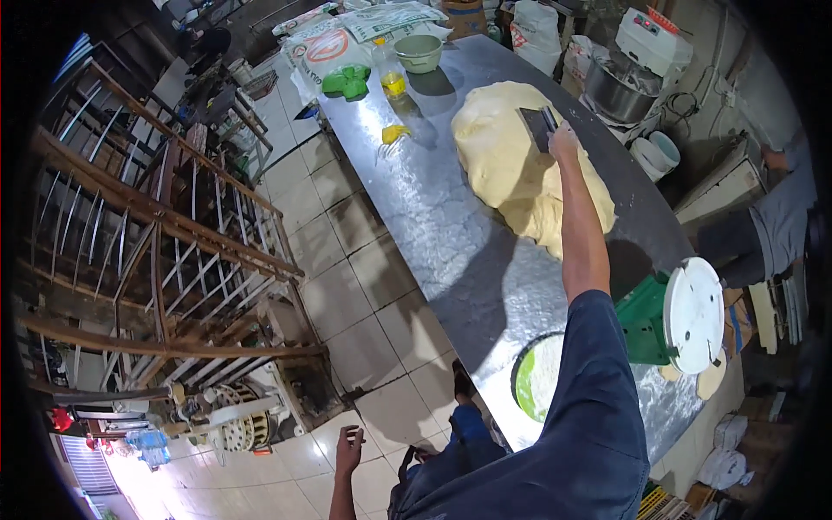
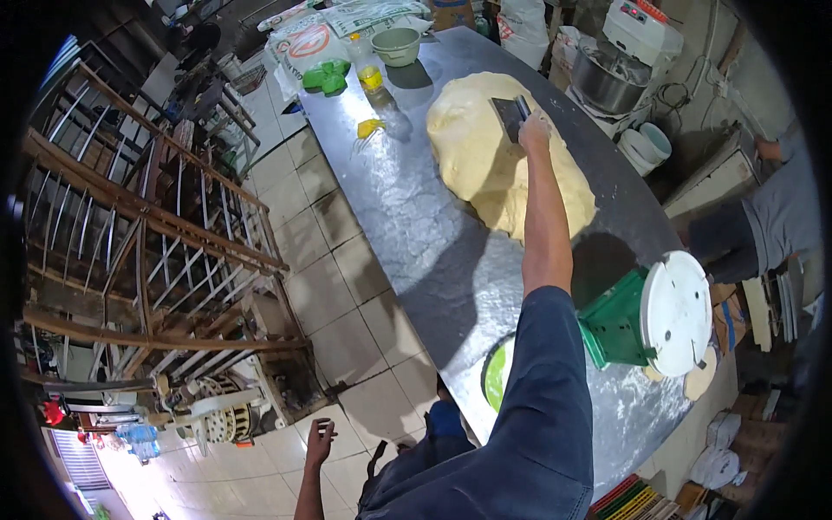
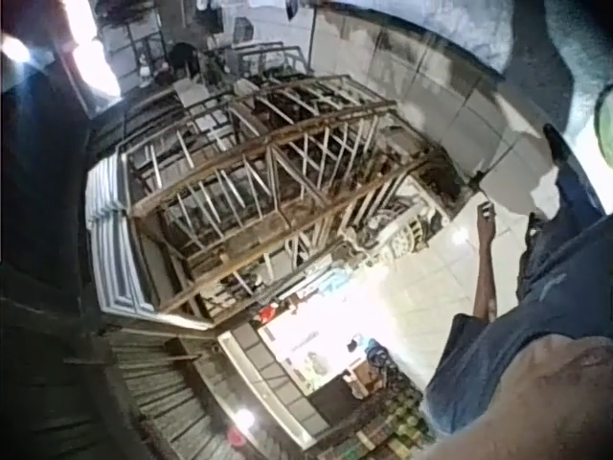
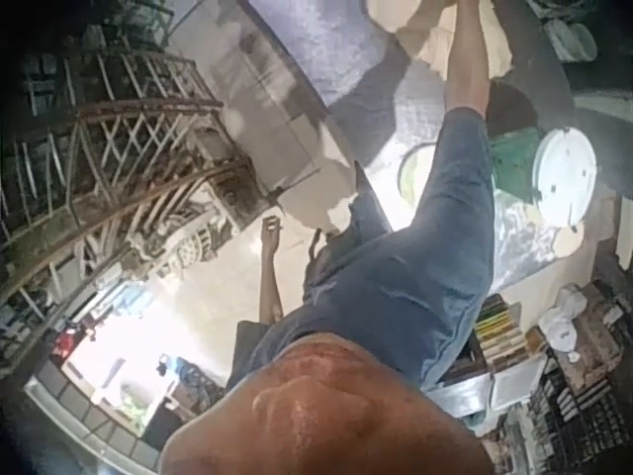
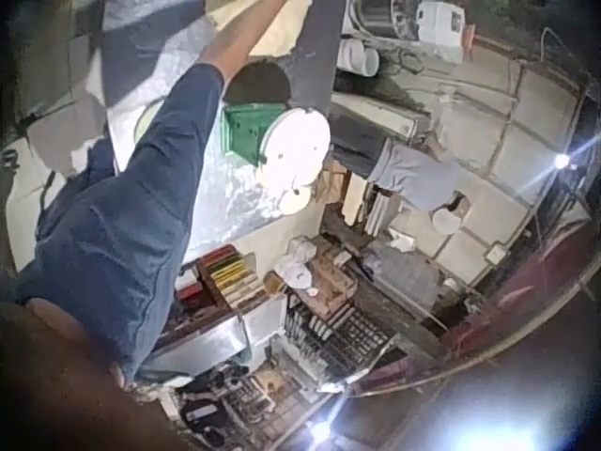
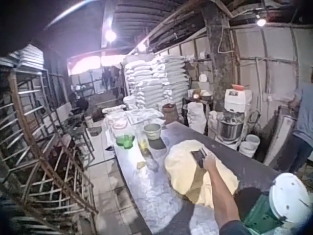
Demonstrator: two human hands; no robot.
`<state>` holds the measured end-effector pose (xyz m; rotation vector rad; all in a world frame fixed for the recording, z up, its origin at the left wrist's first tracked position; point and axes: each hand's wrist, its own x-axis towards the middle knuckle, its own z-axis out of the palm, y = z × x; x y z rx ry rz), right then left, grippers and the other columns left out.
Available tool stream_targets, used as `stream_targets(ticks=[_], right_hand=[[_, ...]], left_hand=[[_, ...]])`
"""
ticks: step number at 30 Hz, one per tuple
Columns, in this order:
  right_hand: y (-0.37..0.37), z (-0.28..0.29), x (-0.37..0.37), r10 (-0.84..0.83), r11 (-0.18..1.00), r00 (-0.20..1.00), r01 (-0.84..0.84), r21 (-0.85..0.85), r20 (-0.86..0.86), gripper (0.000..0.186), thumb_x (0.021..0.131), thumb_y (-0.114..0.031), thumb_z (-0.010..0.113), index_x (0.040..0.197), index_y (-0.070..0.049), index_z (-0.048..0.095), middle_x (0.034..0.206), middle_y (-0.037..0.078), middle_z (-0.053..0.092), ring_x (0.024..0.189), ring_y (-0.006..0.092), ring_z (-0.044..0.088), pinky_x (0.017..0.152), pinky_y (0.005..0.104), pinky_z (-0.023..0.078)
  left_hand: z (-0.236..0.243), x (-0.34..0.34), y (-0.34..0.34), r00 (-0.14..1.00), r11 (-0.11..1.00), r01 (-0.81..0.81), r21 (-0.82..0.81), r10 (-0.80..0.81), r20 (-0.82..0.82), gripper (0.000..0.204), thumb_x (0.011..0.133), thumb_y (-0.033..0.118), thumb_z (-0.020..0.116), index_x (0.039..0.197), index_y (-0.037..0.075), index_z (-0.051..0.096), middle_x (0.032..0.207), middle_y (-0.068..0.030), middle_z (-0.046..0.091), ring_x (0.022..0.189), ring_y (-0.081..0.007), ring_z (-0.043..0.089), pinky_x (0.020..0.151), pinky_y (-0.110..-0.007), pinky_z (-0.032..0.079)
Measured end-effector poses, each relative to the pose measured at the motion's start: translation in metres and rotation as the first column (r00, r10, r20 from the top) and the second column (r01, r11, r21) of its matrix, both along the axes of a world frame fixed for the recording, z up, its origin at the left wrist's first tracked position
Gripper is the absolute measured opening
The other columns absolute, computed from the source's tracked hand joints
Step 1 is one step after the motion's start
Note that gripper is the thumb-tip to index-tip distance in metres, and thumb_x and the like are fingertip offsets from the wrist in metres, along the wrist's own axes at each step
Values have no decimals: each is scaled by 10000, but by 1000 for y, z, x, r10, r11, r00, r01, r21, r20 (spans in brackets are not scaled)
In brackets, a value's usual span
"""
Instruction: The recorder prepares dough by collecting flour, weighing dough portions, and shaping them into rounds on a production table.
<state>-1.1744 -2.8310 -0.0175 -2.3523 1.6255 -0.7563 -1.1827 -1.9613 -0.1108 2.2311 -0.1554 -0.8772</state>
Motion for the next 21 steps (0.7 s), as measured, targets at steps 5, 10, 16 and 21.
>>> stream_targets(ticks=[5,10,16,21], right_hand=[[-21,-3,23,0,995,980,19,93,-200,468,779,-238,635,1134,19,472,1120,269,573,1037,417,564,895,480,448],[-28,-12,14,-239,970,960,241,-2,-150,393,810,-253,546,1122,-16,573,1095,227,608,1032,365,596,857,468,482],[51,10,38,-236,969,969,229,91,76,532,845,-361,520,1124,88,452,1062,283,577,1044,385,576,877,481,463],[251,86,-44,-244,946,672,6,325,699,550,804,-262,574,1140,111,350,971,212,558,857,299,578,784,403,469]], left_hand=[[-17,15,-2,990,993,109,35,-106,-91,393,895,319,588,1131,16,502,948,-148,644,787,-213,654,681,-315,495],[-18,50,-1,954,961,276,33,-269,-134,429,897,356,590,1148,22,494,992,-154,633,841,-220,660,729,-328,511],[-34,133,7,873,876,480,-40,-482,-79,406,879,320,612,1108,-3,525,1029,-165,624,845,-276,642,724,-344,507],[-5,179,-96,829,819,559,-130,-554,77,299,922,277,552,1073,20,540,927,-112,619,806,-171,610,696,-304,477]])
